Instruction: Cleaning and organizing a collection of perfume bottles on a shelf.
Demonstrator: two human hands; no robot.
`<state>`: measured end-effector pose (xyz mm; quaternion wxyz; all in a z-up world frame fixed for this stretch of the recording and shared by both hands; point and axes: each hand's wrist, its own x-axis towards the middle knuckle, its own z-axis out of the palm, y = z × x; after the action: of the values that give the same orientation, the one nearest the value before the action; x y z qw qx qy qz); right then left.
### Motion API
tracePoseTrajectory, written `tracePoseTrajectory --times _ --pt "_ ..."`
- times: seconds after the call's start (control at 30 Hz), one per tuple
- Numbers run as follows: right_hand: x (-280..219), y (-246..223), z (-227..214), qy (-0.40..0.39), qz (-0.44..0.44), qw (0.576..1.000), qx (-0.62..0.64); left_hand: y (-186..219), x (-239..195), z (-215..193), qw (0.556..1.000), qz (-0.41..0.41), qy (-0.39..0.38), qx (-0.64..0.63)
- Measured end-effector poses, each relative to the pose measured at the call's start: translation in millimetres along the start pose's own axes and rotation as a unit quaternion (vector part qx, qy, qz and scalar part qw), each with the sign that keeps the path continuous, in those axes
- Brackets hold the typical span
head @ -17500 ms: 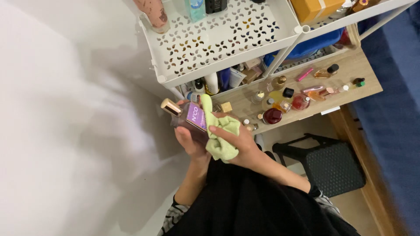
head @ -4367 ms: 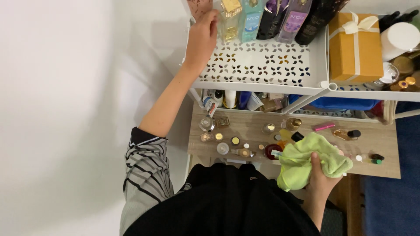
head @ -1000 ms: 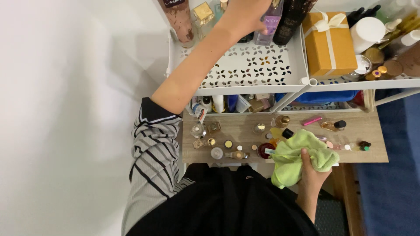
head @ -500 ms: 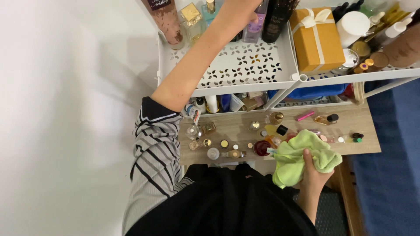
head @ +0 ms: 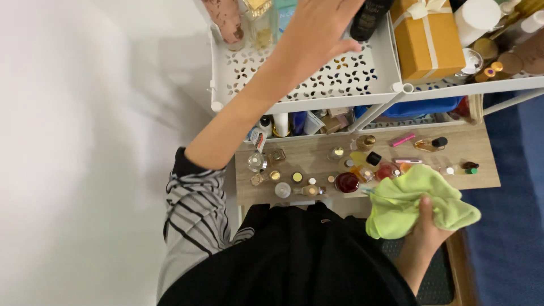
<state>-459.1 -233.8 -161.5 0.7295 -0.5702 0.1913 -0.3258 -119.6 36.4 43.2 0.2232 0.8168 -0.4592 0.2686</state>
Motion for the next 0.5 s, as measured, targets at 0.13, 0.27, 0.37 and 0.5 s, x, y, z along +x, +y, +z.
tracePoseTrajectory --times 0.13,0.27,0.37,0.5 --pt "7.4 10.2 -58.8 -0.027 -0.072 0.995 0.069 59.0 -65.7 -65.6 0.996 0.055 -0.009 -0.071" --pt "2.9 -14.8 -92.5 -0.010 -0.157 0.987 0.029 76.2 -140.0 -90.0 0.956 -0.083 -0.122 -0.252" --pt "-3.9 -33.0 -98.2 0.017 -0.199 0.979 -0.027 68.8 -194.7 -70.9 0.938 -0.134 -0.111 -0.300" --pt "-32.4 -17.7 -121.2 0.054 -0.215 0.974 -0.035 72.2 -247.8 -28.0 0.863 -0.285 -0.087 -0.408"
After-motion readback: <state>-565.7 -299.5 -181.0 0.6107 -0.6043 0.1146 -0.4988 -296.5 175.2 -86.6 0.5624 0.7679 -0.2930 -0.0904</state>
